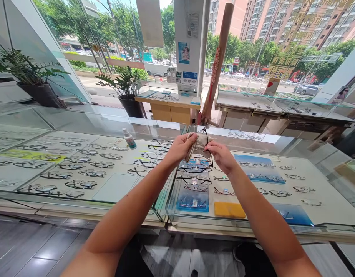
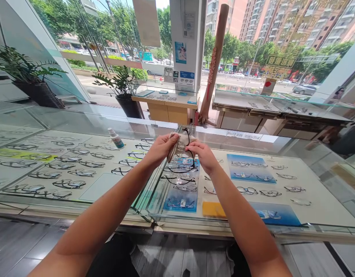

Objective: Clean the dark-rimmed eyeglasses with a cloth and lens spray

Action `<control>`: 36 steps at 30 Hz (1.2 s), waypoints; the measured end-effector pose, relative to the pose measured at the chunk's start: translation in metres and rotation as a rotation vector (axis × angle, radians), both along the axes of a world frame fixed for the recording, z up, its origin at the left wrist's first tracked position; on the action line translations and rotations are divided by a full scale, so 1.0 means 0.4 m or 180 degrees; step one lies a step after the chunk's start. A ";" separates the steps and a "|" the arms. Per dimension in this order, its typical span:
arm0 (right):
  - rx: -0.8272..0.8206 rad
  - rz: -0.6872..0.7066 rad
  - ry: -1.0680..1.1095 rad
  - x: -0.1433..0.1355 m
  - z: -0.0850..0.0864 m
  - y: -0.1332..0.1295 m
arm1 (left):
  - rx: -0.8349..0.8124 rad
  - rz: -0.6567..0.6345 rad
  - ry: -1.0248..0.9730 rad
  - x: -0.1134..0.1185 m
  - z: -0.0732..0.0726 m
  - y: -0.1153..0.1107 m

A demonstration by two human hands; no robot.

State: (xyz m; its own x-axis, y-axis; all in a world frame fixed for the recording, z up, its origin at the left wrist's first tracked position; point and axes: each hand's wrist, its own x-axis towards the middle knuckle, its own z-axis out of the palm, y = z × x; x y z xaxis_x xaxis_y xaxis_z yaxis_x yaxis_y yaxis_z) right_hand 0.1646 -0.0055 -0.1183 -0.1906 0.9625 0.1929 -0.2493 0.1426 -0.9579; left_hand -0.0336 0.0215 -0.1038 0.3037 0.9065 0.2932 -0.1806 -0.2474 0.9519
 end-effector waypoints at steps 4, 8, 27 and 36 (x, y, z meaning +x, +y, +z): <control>-0.0045 0.0029 0.0013 -0.005 0.000 0.000 | -0.0042 -0.0046 -0.0084 0.002 0.004 -0.001; -0.0067 0.0106 -0.0036 -0.007 -0.002 -0.003 | 0.0006 -0.0002 -0.0083 -0.002 0.007 -0.001; -0.0220 0.0279 0.0382 -0.004 -0.009 0.008 | -0.0110 -0.0499 -0.0287 -0.007 0.010 -0.008; -0.0202 0.0350 0.0174 -0.012 -0.011 0.001 | -0.0016 -0.0051 -0.0119 -0.009 -0.005 0.001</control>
